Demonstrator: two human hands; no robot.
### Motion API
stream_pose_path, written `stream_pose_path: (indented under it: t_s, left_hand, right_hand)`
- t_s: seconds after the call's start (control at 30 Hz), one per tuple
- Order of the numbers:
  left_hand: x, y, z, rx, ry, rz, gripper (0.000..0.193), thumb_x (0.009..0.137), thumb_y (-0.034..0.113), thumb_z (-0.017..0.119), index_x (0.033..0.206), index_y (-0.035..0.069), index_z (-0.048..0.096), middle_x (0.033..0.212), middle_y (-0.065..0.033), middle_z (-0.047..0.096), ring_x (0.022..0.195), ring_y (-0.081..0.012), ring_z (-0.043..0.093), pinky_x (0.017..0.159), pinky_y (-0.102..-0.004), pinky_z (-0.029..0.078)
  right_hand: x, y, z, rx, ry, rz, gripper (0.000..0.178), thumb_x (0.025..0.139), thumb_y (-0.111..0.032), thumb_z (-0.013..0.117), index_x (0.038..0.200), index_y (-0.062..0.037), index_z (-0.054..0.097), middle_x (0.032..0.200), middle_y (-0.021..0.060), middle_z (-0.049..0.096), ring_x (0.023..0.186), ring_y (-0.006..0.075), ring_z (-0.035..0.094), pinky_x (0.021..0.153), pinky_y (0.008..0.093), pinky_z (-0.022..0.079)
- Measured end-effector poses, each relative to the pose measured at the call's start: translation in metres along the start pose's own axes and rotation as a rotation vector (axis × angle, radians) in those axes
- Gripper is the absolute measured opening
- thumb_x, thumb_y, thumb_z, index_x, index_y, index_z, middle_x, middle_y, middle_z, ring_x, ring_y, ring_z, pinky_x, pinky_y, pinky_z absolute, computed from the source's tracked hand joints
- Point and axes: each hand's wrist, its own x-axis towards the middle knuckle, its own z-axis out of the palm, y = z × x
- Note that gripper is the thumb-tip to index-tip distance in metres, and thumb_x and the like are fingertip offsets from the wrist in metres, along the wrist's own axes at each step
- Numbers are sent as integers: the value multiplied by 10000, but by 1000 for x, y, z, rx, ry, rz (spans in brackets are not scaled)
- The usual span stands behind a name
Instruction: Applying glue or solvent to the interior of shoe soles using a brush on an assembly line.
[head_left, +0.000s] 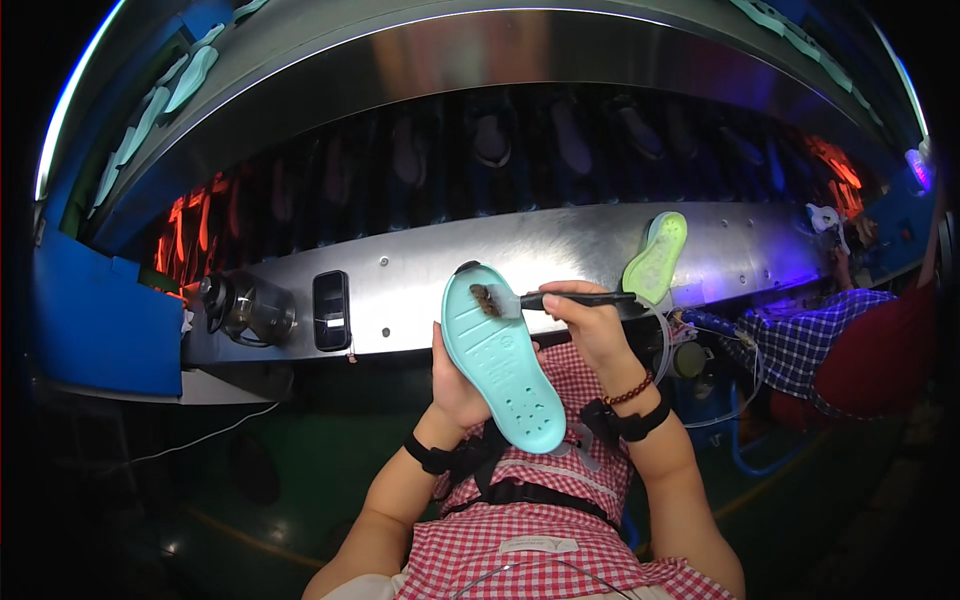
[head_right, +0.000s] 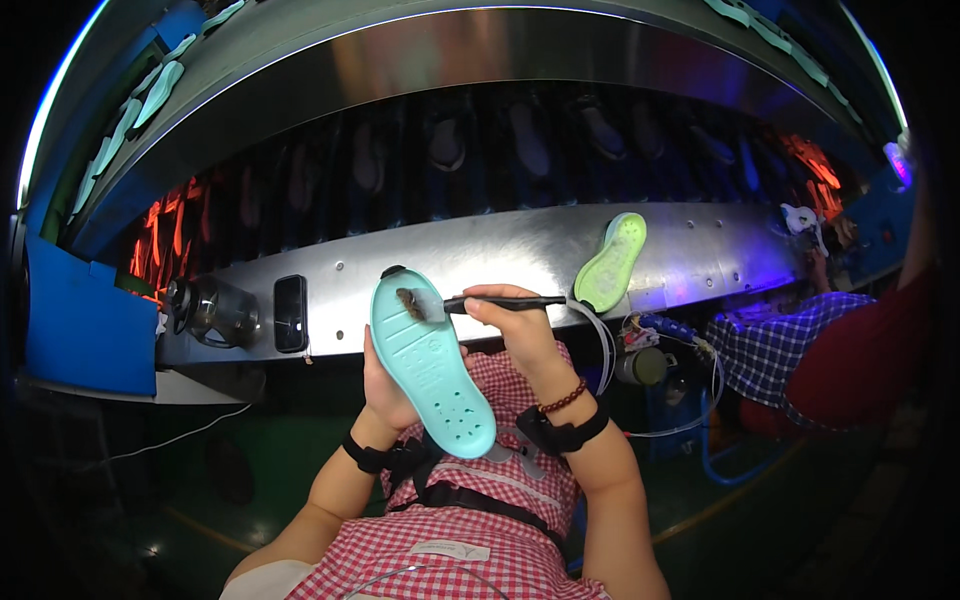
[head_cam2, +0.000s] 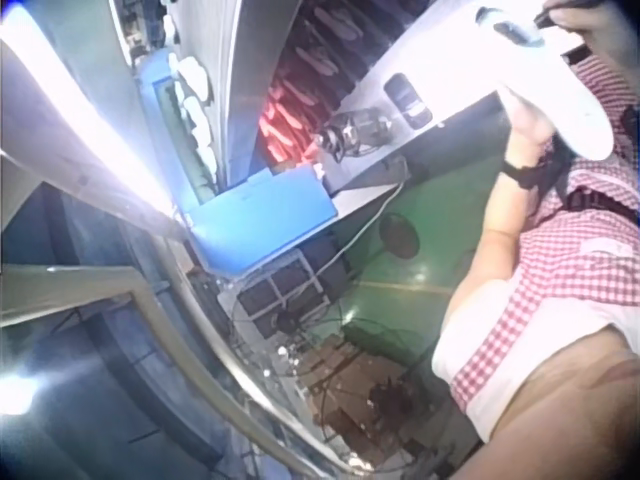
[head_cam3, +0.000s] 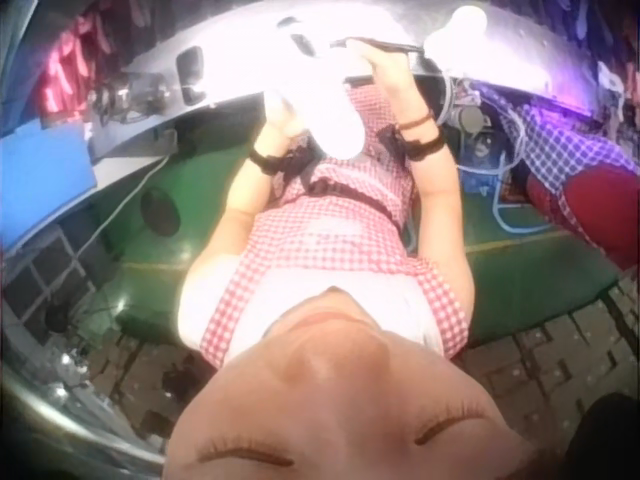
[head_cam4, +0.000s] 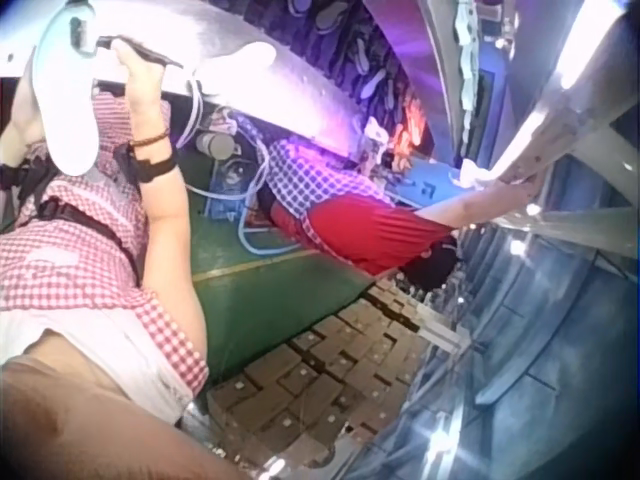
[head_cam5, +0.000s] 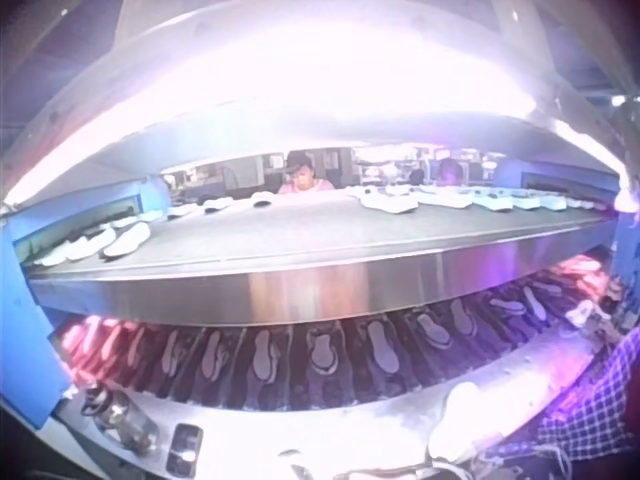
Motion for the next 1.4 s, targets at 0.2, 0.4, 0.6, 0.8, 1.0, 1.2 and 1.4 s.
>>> stream_pose_path:
  t_s: [0.2,0.4,0.6,0.8,1.0,1.2,1.4]
  left_hand:
    - [8,-20,-2,138,339,254,711,847,634,154,1225,87,406,1104,-133,517,986,-268,531,864,-404,433]
    - [8,3,-8,221,412,421,715,842,645,160,1168,78,450,1046,-113,543,931,-257,545,826,-399,452]
    - [-9,18,-2,259,269,291,765,832,652,121,1169,57,465,1020,-150,572,905,-287,566,809,-416,467]
    - [-9,-2,35,75,311,189,760,834,645,133,1198,55,445,1073,-176,552,935,-302,559,820,-422,469]
    - [-14,10,41,218,245,271,741,840,632,150,1155,44,473,1001,-170,584,846,-303,590,761,-417,498]
    - [-11,20,35,216,210,487,753,810,662,201,1135,47,488,927,-167,592,790,-314,583,699,-441,492]
    - [-9,29,44,205,116,616,869,767,738,143,1178,39,457,954,-200,577,798,-316,586,697,-432,496]
  right_hand:
    - [-9,-16,39,-322,-64,-64,188,760,-77,650,932,1,641,818,66,639,779,107,581,703,217,460]
    - [-47,-14,37,-873,-363,-471,209,667,-86,673,871,-41,670,689,92,609,637,203,570,585,290,447]
    - [-56,-45,18,-728,-605,-151,189,702,-90,668,881,-27,665,753,100,633,684,166,602,620,261,477]
    - [-42,-48,41,-398,-289,-98,196,760,-49,646,946,10,639,851,86,650,751,99,595,675,218,487]
    - [-57,-56,36,-300,-440,-99,204,750,-10,641,953,11,637,884,95,654,780,113,609,714,224,493]
    - [-63,-56,32,-442,-668,-240,211,714,-11,673,923,-8,652,882,116,660,808,165,633,747,251,496]
    - [-60,-47,23,-456,-542,-231,253,706,1,675,957,-16,645,915,117,655,819,158,632,741,252,510]
